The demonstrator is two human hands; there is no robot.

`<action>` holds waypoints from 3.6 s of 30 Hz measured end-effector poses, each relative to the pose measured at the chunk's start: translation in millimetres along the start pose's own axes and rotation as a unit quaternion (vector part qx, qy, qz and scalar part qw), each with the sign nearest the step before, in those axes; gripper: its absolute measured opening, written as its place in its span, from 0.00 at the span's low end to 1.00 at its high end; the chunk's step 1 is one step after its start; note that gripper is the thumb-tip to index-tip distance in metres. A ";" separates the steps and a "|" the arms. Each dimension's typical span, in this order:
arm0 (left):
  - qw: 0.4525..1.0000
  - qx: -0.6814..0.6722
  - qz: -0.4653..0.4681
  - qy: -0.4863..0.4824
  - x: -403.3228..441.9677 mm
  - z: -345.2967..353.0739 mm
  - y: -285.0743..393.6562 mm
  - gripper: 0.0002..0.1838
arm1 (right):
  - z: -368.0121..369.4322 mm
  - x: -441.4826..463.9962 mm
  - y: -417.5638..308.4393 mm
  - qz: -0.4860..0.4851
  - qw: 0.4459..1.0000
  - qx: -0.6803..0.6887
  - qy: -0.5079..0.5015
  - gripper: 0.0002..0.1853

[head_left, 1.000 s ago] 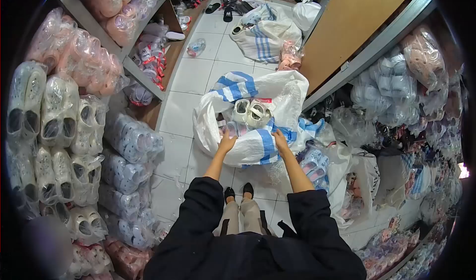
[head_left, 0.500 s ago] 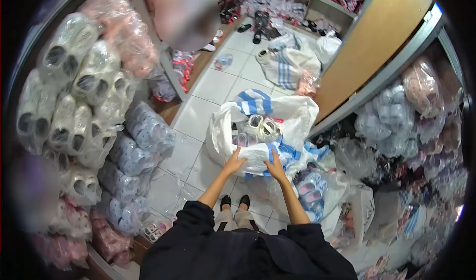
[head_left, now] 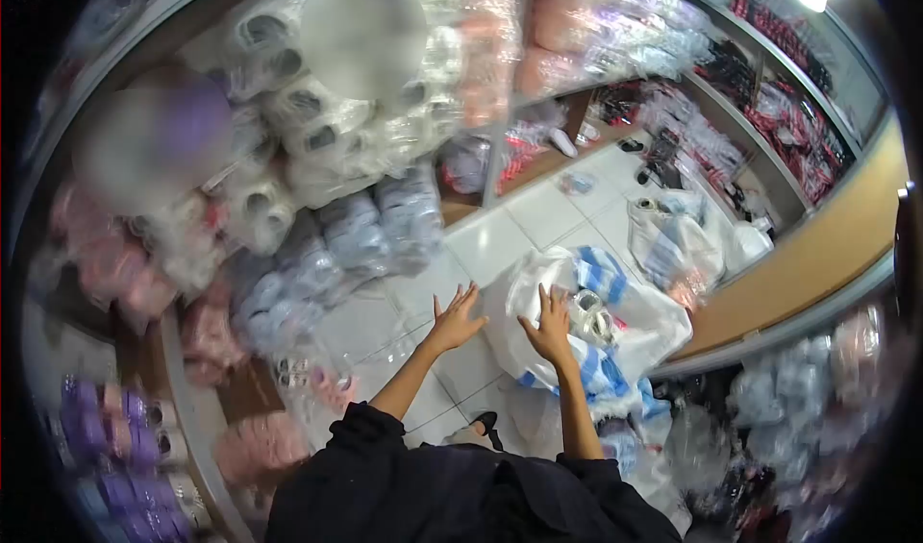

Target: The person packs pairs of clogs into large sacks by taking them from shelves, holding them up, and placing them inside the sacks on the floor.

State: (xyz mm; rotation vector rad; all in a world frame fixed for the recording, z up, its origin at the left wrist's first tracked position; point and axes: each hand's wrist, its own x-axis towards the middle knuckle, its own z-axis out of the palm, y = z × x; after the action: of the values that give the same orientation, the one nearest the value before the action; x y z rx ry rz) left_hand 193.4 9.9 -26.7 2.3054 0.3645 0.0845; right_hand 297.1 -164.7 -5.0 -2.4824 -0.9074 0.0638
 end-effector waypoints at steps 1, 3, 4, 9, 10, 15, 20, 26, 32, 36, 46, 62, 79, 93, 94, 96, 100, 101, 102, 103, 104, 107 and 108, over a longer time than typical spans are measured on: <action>1.000 0.000 -0.015 0.006 -16.0 -11.3 -11.1 0.40 | 2.1 3.7 -19.1 -0.014 1.000 -0.005 -0.014 0.39; 0.998 0.002 -0.056 0.037 -51.9 -32.2 -38.7 0.39 | 10.9 10.5 -59.7 -0.065 0.997 -0.007 -0.045 0.39; 0.996 -0.003 -0.073 0.056 -73.9 -45.6 -51.0 0.39 | 18.8 11.8 -82.3 -0.088 0.995 -0.008 -0.055 0.39; 0.972 -0.006 -0.167 0.164 -193.3 -58.2 -88.9 0.40 | 58.2 -9.9 -168.3 -0.184 0.970 0.049 -0.153 0.39; 0.968 -0.012 -0.185 0.170 -219.3 -57.3 -98.5 0.41 | 74.0 -18.0 -186.6 -0.197 0.964 0.042 -0.173 0.39; 0.934 -0.006 -0.288 0.211 -320.6 -51.3 -133.2 0.42 | 140.3 -73.8 -258.2 -0.310 0.913 0.034 -0.264 0.41; 0.885 0.025 -0.321 0.337 -395.7 -75.3 -162.6 0.43 | 185.7 -135.3 -342.5 -0.398 0.846 0.012 -0.355 0.41; 0.833 0.035 -0.374 0.407 -479.7 -109.8 -181.5 0.44 | 229.4 -178.3 -438.1 -0.507 0.761 0.033 -0.403 0.41; 0.730 -0.142 -0.179 0.644 -535.3 -214.9 -170.1 0.43 | 252.1 -177.8 -554.3 -0.688 0.648 0.123 -0.302 0.44; 0.552 -0.344 -0.067 0.756 -552.7 -291.3 -157.6 0.39 | 245.3 -187.2 -650.0 -0.657 0.606 0.232 -0.383 0.45; 0.325 -0.519 0.100 0.784 -588.6 -353.2 -202.1 0.15 | 241.9 -208.9 -799.1 -0.277 0.483 0.454 -0.696 0.22; 0.535 -0.224 0.033 0.814 -611.8 -383.1 -279.4 0.22 | 263.8 -204.1 -874.6 -0.147 0.513 0.460 -0.710 0.24; 0.477 -0.434 0.103 0.758 -565.4 -336.9 -157.4 0.15 | 209.1 -161.8 -726.3 -0.155 0.367 0.663 -0.634 0.09; 0.575 -0.384 0.002 0.722 -518.2 -256.4 -152.4 0.25 | 176.6 -152.3 -573.3 -0.141 0.473 0.688 -0.532 0.16; 0.565 -0.428 0.029 0.705 -511.8 -256.9 -151.8 0.24 | 181.2 -149.8 -561.3 -0.129 0.459 0.711 -0.517 0.15; 0.532 -0.526 0.060 0.661 -499.2 -242.6 -144.3 0.23 | 182.2 -146.4 -532.2 -0.110 0.460 0.734 -0.487 0.15; 0.780 -0.038 -0.177 0.599 -490.9 -201.8 -179.0 0.18 | 163.7 -152.3 -484.2 -0.082 0.512 0.751 -0.408 0.15; 0.776 -0.146 -0.150 0.596 -480.3 -191.6 -195.8 0.18 | 159.8 -150.1 -467.7 -0.063 0.531 0.749 -0.390 0.14; 0.762 -0.253 -0.127 0.582 -471.4 -173.8 -225.3 0.19 | 171.3 -139.3 -441.0 -0.081 0.541 0.734 -0.404 0.14; 0.699 -0.456 -0.032 0.549 -474.2 -187.1 -216.3 0.21 | 160.5 -139.2 -424.8 -0.076 0.559 0.728 -0.389 0.15; 0.583 -0.636 0.041 0.503 -476.3 -200.5 -206.7 0.24 | 165.6 -168.5 -451.8 -0.059 0.587 0.723 -0.360 0.16; 0.694 -0.552 -0.013 0.462 -399.0 -155.4 -174.5 0.29 | 135.7 -140.0 -340.6 -0.014 0.622 0.715 -0.320 0.22; 0.650 -0.661 0.017 0.375 -385.5 -159.8 -144.4 0.30 | 123.3 -143.8 -322.7 -0.010 0.626 0.722 -0.295 0.24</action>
State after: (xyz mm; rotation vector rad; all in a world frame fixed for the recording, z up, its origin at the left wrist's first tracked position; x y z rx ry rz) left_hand -236.9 105.6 -0.6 0.6888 0.4362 0.9940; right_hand -31.8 12.0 19.0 -0.8459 -0.6041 1.1540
